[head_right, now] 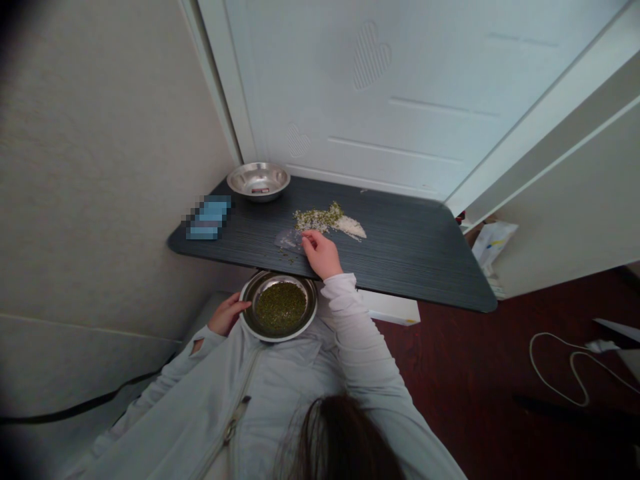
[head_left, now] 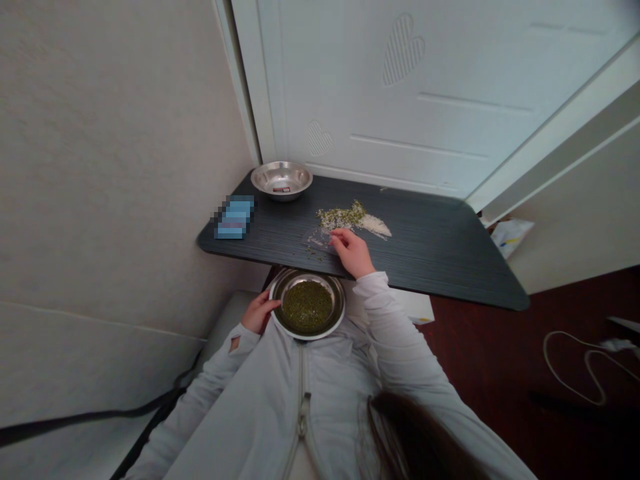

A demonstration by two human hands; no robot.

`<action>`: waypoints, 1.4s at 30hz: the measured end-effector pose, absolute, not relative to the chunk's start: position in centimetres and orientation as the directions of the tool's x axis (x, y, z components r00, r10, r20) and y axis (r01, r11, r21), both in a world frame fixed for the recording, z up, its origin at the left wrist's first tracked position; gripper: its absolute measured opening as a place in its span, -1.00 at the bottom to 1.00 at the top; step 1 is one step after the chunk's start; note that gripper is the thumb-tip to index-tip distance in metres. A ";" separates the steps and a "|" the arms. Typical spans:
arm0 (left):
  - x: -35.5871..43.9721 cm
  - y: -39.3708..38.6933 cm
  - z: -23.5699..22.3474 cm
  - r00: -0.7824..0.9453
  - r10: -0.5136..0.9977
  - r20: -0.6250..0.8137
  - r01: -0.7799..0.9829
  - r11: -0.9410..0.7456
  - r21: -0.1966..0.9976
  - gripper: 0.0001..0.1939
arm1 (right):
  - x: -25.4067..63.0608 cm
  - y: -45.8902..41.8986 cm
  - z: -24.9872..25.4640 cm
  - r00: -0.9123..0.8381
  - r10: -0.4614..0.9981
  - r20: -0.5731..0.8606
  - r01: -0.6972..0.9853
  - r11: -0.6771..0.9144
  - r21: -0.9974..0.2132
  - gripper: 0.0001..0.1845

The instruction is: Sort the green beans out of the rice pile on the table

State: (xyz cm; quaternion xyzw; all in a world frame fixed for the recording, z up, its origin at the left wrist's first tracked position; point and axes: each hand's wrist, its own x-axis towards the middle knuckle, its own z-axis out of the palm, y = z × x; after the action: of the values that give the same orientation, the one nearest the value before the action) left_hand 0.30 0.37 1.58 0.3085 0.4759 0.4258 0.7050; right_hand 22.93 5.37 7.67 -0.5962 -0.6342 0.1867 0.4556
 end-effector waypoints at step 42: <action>0.4 0.3 1.6 0.181 0.894 -0.410 -0.354 0.448 0.821 -0.59 | 23.0 4.9 7.9 -0.027 0.974 0.223 0.685 0.180 -0.706 -0.81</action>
State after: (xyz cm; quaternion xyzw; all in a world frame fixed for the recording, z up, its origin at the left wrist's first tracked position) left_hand 0.41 0.30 1.57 0.2893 0.4663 0.4384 0.7118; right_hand 23.01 4.94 7.86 -0.6053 -0.6854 0.2086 0.3469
